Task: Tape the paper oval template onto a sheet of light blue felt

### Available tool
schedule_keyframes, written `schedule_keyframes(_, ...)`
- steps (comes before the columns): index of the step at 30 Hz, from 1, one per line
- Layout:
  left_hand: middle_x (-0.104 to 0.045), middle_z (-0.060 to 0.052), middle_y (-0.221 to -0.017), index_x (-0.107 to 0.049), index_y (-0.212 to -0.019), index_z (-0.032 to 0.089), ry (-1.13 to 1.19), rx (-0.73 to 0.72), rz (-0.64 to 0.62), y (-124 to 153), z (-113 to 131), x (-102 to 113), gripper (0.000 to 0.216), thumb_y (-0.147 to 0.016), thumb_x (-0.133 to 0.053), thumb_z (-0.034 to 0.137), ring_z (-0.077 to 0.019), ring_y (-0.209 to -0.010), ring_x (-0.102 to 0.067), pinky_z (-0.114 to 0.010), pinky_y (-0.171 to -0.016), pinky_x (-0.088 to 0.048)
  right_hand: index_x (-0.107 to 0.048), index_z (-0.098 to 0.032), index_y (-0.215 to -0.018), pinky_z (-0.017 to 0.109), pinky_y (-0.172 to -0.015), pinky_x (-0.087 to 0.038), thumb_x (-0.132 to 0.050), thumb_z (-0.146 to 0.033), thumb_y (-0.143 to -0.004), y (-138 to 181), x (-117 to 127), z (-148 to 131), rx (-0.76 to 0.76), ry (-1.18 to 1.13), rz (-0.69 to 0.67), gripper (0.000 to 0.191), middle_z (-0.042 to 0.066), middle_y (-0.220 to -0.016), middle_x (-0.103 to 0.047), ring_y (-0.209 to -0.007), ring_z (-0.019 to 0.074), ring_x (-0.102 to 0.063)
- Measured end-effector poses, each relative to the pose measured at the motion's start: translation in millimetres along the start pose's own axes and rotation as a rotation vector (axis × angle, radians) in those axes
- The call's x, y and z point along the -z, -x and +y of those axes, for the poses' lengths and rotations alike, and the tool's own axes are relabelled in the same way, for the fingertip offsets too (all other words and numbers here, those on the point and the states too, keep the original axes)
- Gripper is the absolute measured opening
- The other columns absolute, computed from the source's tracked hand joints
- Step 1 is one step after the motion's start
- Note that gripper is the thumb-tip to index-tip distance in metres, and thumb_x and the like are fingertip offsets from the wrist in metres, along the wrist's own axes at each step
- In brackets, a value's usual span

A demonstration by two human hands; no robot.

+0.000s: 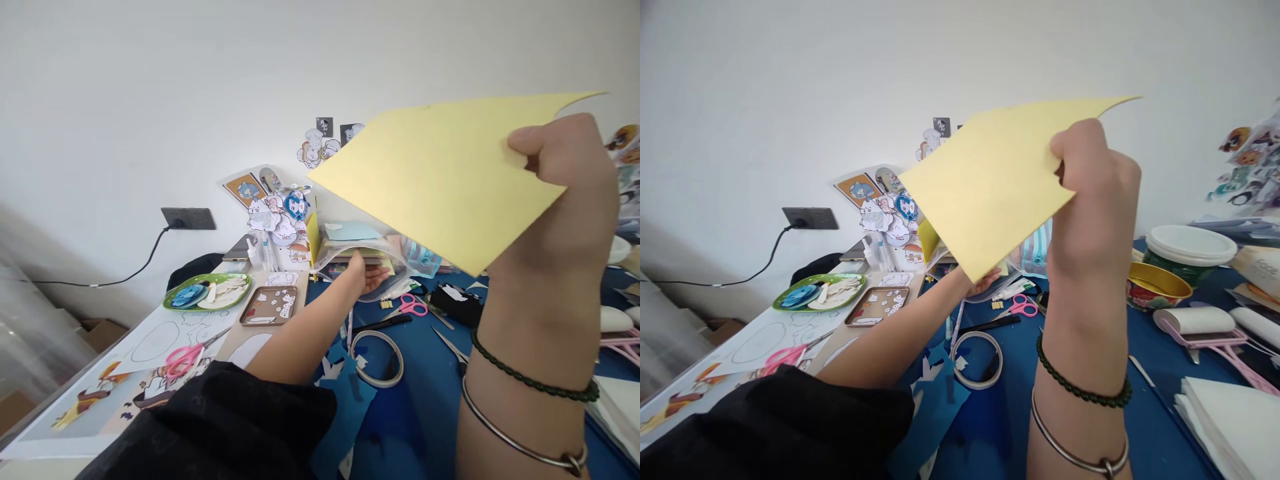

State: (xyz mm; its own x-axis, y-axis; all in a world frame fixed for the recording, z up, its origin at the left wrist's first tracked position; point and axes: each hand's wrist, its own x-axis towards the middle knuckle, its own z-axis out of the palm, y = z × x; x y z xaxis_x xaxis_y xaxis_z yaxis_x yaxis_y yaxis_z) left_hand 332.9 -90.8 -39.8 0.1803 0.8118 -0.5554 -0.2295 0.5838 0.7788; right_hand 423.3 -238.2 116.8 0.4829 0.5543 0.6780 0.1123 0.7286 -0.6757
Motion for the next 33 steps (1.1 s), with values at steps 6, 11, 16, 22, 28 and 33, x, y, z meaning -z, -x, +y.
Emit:
schedule_keyframes(6,-0.071,-0.014,-0.071,-0.064,-0.07,0.015,-0.567,-0.246,-0.116,18,-4,16,0.039,-0.089,-0.046,0.044,-0.0234,-0.07,-0.069,-0.031,-0.06,-0.055,-0.017,-0.02,-0.051,0.025,-0.043,-0.017,-0.045,-0.008,-0.075,11,-9,-5,-0.056,-0.016,0.003,0.039,-0.002,-0.062,-0.023,-0.053,0.0068,-0.028)
schedule_keyframes(11,-0.068,-0.012,-0.107,-0.066,-0.085,0.019,-0.981,-0.726,-0.005,28,-4,40,0.013,-0.082,-0.055,0.024,-0.0282,-0.116,-0.055,-0.037,-0.098,-0.043,-0.024,-0.021,-0.051,0.025,-0.042,-0.018,-0.046,-0.014,-0.079,13,-14,-1,-0.04,0.011,0.027,0.036,-0.003,-0.06,-0.02,-0.047,0.0067,-0.024)
schedule_keyframes(16,-0.055,-0.015,-0.129,-0.059,-0.112,0.014,-1.313,-1.021,0.054,33,-12,48,0.032,-0.081,-0.05,0.015,-0.0299,-0.128,-0.04,-0.044,-0.11,-0.024,-0.033,-0.022,-0.055,0.021,-0.043,-0.03,-0.047,-0.019,-0.081,7,-20,12,-0.071,0.071,0.008,0.03,-0.004,-0.057,-0.028,-0.048,0.0081,-0.038)
schedule_keyframes(22,-0.048,-0.017,-0.134,-0.052,-0.117,0.013,-1.501,-1.116,0.151,26,-16,43,0.036,-0.081,-0.047,0.016,-0.0302,-0.127,-0.04,-0.045,-0.105,-0.031,-0.045,-0.023,-0.072,0.024,-0.046,-0.042,-0.025,-0.042,-0.092,2,-40,79,-0.349,0.346,-0.095,0.034,0.003,-0.064,-0.054,-0.059,0.0158,-0.06)
schedule_keyframes(28,-0.058,-0.019,-0.121,-0.056,-0.108,0.013,-1.518,-1.05,0.185,19,-13,38,0.03,-0.079,-0.051,0.019,-0.0329,-0.118,-0.049,-0.045,-0.1,-0.037,-0.056,-0.018,-0.068,0.029,-0.046,-0.045,-0.045,-0.037,-0.086,14,-50,125,-0.61,0.591,-0.394,0.029,0.005,-0.048,-0.058,-0.042,0.0187,-0.057)
schedule_keyframes(33,-0.054,-0.017,-0.129,-0.054,-0.114,0.013,-1.335,-0.991,0.165,19,-13,37,0.038,-0.077,-0.053,0.017,-0.0314,-0.123,-0.046,-0.043,-0.104,-0.033,-0.062,-0.016,-0.069,0.028,-0.05,-0.044,-0.046,-0.036,-0.085,12,-33,68,-0.427,0.828,-0.542,0.03,0.008,-0.058,-0.065,-0.046,0.0155,-0.057)
